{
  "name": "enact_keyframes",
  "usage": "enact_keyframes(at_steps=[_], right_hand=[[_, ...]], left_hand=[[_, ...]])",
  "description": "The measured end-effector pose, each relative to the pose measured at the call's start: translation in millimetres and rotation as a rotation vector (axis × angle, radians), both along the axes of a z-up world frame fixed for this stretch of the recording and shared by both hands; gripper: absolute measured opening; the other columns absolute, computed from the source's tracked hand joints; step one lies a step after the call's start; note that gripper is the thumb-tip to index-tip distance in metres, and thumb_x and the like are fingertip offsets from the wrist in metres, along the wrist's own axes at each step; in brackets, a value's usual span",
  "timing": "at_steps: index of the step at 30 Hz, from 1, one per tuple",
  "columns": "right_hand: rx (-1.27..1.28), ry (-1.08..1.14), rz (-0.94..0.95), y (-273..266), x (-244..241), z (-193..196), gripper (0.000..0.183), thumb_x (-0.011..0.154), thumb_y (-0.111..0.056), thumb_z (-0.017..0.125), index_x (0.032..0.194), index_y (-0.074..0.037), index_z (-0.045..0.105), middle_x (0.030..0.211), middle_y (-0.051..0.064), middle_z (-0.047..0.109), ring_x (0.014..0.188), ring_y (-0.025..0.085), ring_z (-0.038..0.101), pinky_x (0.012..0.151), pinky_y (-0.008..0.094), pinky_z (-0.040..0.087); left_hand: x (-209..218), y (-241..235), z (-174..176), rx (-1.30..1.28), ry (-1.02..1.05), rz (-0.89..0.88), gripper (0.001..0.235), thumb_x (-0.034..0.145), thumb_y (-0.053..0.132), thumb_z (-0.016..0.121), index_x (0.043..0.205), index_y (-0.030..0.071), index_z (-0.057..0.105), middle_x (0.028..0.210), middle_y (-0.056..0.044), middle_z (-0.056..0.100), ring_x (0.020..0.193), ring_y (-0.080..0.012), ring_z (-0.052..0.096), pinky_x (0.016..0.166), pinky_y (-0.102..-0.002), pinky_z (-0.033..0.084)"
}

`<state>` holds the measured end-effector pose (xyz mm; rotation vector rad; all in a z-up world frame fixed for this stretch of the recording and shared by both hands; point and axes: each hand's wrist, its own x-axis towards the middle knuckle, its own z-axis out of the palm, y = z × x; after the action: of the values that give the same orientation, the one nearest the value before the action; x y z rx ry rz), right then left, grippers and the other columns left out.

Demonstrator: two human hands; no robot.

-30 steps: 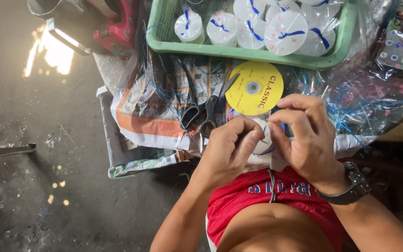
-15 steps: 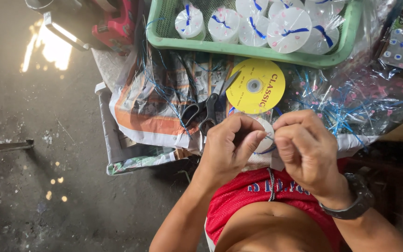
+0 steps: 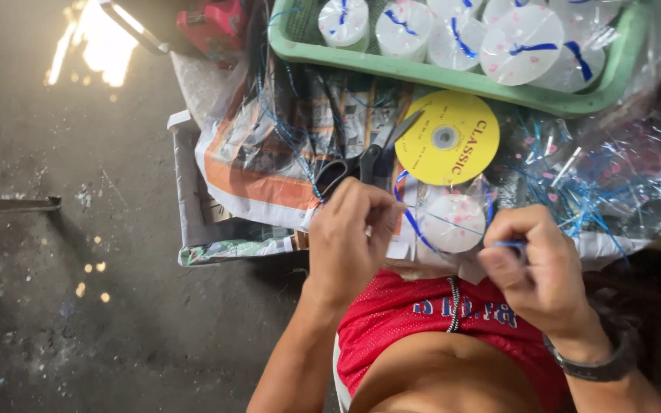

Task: Wrapping small white candles in plastic bags and tying them with blue ribbon

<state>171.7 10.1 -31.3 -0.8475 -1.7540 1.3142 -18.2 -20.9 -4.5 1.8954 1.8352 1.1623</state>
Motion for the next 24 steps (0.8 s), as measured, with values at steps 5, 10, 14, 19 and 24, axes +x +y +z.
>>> enact_keyframes(at_steps=[5,10,14,19,24], right_hand=[[0.554,-0.399,0.054,3,-15,6,0.022,0.083,-0.025,0.049,0.093,-0.009,0.059,0.069,0.004,0.05,0.06,0.02,0.048,0.055,0.031,0.039],[0.26,-0.317,-0.027,0,-13,2,0.029,0.088,-0.025,0.037,0.083,-0.006,0.059,0.076,0.006,0.058,0.07,0.018,0.056,0.066,0.027,0.041],[-0.016,-0.129,-0.084,-2,-12,2,0.03,0.09,-0.024,0.038,0.083,-0.003,0.058,0.078,0.006,0.056,0.061,0.012,0.047,0.059,0.02,0.038],[-0.081,0.003,-0.114,-2,-14,6,0.028,0.093,-0.021,0.037,0.081,-0.002,0.055,0.072,0.005,0.051,0.06,0.011,0.041,0.06,0.02,0.034],[-0.114,0.048,-0.103,-2,-10,4,0.029,0.091,-0.022,0.037,0.081,-0.002,0.055,0.074,0.005,0.052,0.06,0.011,0.041,0.059,0.02,0.034]], left_hand=[[25,-19,30,0.177,0.032,-0.277,0.01,0.089,0.014,0.051,0.081,0.009,0.053,0.076,-0.006,0.049,0.062,-0.0198,0.049,0.053,-0.031,0.038],[-15,-11,15,0.064,0.206,-0.054,0.015,0.087,0.016,0.049,0.1,0.008,0.049,0.091,-0.007,0.054,0.077,-0.0242,0.056,0.061,-0.033,0.045],[-32,10,-18,-0.258,0.708,0.148,0.031,0.074,0.015,0.056,0.103,0.011,0.047,0.082,-0.009,0.051,0.073,-0.0292,0.052,0.056,-0.039,0.043],[-38,24,-22,-0.344,0.648,0.055,0.058,0.059,0.015,0.06,0.114,0.009,0.043,0.086,-0.013,0.053,0.075,-0.0316,0.054,0.057,-0.041,0.044],[-66,21,-5,-0.459,0.104,-0.132,0.051,0.069,0.008,0.052,0.119,0.01,0.039,0.114,-0.011,0.053,0.102,-0.0265,0.051,0.082,-0.035,0.037]])
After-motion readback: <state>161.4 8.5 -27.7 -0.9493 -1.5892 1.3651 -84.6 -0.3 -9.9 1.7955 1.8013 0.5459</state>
